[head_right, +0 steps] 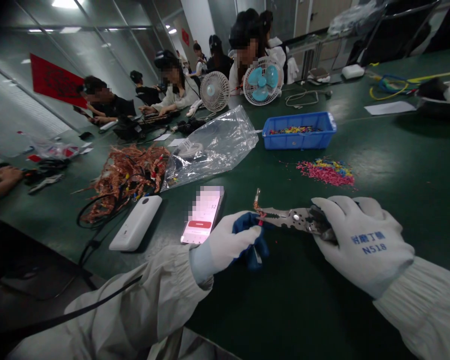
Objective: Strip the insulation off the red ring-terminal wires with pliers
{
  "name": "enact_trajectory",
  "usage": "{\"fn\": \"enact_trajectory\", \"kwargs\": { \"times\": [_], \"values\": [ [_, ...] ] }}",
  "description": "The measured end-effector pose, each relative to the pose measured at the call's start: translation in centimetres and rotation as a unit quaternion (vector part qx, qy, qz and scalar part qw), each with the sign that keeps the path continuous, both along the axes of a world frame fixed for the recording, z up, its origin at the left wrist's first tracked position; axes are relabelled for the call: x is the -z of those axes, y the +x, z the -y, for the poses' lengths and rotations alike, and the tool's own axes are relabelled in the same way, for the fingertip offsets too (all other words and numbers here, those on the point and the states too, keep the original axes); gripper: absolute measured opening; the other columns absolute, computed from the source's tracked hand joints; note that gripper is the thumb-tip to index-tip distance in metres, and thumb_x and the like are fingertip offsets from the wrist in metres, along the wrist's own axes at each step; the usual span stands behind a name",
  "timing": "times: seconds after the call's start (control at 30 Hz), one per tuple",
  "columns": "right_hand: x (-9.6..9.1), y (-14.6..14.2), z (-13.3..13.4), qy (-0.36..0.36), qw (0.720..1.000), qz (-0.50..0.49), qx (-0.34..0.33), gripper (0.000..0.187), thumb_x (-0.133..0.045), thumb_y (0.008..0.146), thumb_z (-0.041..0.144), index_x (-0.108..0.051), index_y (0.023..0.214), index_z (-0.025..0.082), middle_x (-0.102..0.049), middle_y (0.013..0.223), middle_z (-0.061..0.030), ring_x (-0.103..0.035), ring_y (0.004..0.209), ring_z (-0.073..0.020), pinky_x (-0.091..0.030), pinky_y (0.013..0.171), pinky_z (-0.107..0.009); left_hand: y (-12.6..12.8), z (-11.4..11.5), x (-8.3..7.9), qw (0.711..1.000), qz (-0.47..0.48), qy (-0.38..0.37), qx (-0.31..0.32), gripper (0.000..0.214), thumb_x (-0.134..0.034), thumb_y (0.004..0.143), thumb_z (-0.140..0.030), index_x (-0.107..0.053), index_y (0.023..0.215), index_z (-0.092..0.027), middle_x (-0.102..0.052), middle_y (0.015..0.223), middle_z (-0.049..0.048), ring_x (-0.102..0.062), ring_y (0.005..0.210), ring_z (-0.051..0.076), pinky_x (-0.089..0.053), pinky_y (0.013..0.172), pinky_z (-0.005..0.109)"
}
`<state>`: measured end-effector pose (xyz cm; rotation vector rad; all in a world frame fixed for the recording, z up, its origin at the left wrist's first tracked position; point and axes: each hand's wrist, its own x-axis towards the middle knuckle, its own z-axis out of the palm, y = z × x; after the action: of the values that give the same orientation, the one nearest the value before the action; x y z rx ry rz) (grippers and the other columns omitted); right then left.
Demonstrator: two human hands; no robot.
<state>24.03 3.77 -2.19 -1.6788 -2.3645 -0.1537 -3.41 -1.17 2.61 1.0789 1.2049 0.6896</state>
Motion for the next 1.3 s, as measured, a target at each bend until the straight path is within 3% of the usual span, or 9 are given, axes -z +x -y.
{"fn": "enact_trajectory", "kwargs": {
  "times": [0.47, 0.67, 0.9, 1.3],
  "values": [
    [0.5, -0.1, 0.0, 0.016, 1.000, -0.011, 0.001, 0.063, -0.039, 0.085, 0.059, -0.067, 0.130, 0.027, -0.073, 0.125, -0.0136, -0.059, 0.115, -0.0429, -0.054, 0.085, -0.065, -0.1, 0.0, 1.0, 0.999, 0.028, 0.018, 0.001, 0.022, -0.066, 0.101, -0.032, -0.065, 0.113, -0.014, -0.071, 0.084, 0.0044, -0.070, 0.072, 0.017, -0.057, 0.076, 0.034],
    [0.5, 0.2, 0.0, 0.007, 1.000, -0.022, -0.007, 0.062, -0.041, 0.084, 0.059, -0.067, 0.130, 0.027, -0.073, 0.124, -0.0132, -0.059, 0.115, -0.0436, -0.054, 0.085, -0.067, -0.3, 0.0, 0.7, 0.999, 0.047, 0.004, 0.015, 0.024, -0.066, 0.102, -0.032, -0.068, 0.117, -0.014, -0.070, 0.088, 0.0046, -0.070, 0.074, 0.016, -0.058, 0.077, 0.033],
    [0.2, -0.2, -0.4, 0.004, 1.000, -0.007, -0.011, 0.053, -0.041, 0.081, 0.060, -0.070, 0.112, 0.028, -0.074, 0.112, -0.0113, -0.060, 0.104, -0.0400, -0.053, 0.079, -0.061, 0.0, 0.0, 0.6, 0.997, 0.073, 0.000, 0.027, 0.031, -0.066, 0.101, -0.033, -0.070, 0.123, -0.012, -0.068, 0.085, 0.0046, -0.068, 0.070, 0.016, -0.056, 0.067, 0.030],
    [-1.5, -0.4, -1.3, -0.054, 0.998, 0.008, -0.023, 0.045, -0.041, 0.078, 0.059, -0.072, 0.088, 0.029, -0.076, 0.095, -0.0101, -0.061, 0.087, -0.0315, -0.048, 0.070, -0.048, -0.1, 0.0, 0.7, 0.998, 0.040, 0.020, 0.041, 0.024, -0.062, 0.103, -0.027, -0.072, 0.120, -0.015, -0.067, 0.086, 0.0029, -0.068, 0.074, 0.015, -0.054, 0.074, 0.031]
  ]
}}
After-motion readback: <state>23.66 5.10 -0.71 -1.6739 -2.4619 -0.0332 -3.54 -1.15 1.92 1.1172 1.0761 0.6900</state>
